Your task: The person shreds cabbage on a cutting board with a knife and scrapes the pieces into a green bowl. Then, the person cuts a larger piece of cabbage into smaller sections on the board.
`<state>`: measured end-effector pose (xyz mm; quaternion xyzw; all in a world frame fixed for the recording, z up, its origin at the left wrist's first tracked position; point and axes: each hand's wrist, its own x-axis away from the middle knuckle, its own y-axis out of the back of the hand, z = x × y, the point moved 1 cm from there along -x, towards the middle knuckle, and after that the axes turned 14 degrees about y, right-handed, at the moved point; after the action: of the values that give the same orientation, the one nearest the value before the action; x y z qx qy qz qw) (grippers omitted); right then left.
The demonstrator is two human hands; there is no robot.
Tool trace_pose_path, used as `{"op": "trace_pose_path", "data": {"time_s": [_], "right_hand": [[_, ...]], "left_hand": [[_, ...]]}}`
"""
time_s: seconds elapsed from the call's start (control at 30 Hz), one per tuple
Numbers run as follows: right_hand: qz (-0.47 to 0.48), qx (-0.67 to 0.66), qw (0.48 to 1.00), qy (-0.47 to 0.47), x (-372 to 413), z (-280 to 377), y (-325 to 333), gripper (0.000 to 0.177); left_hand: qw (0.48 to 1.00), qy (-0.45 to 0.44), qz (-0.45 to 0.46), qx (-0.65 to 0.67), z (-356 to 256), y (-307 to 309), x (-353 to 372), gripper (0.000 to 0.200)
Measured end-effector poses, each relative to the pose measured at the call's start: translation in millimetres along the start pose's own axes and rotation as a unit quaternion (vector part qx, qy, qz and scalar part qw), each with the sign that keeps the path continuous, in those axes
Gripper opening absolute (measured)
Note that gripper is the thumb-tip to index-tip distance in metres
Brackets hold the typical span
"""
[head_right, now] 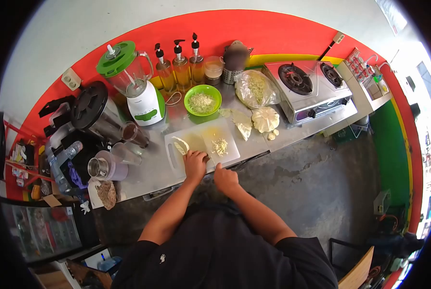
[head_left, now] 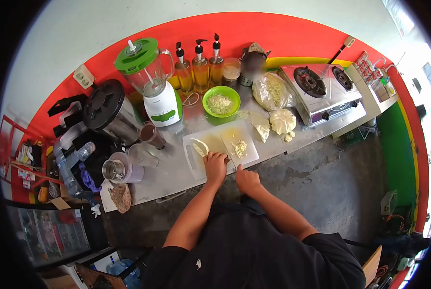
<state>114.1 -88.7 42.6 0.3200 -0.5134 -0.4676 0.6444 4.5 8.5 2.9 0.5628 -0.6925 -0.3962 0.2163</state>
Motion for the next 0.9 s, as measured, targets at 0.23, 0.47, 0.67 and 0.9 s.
{"op": "trace_pose_path", "data": {"time_s": [0.23,0.47,0.67,0.9], "right_hand": [[-0.017,-0.015,1.0,0.002,-10.8,-13.6,8.8,0.035],[-0.005,-0.016,1.0,-0.004,0.7,-10.1,-4.3,0.028],[0.009,-0.013,0.999,0.03,-24.2,-24.1,13.7,0.04],[-0.007,0.011,1.0,-0.015,-11.7,-6.6,-6.3,0.027]], "left_hand": [[0.988,-0.138,-0.033,-0.065,-9.2,-6.0,7.9,0.011],[0.988,-0.13,-0.027,-0.074,-9.5,-7.5,6.5,0.014],[0.997,-0.017,0.071,-0.024,-15.2,7.2,-9.7,0.007],[0.998,-0.022,0.065,-0.007,-6.2,0.1,-10.0,0.003]]}}
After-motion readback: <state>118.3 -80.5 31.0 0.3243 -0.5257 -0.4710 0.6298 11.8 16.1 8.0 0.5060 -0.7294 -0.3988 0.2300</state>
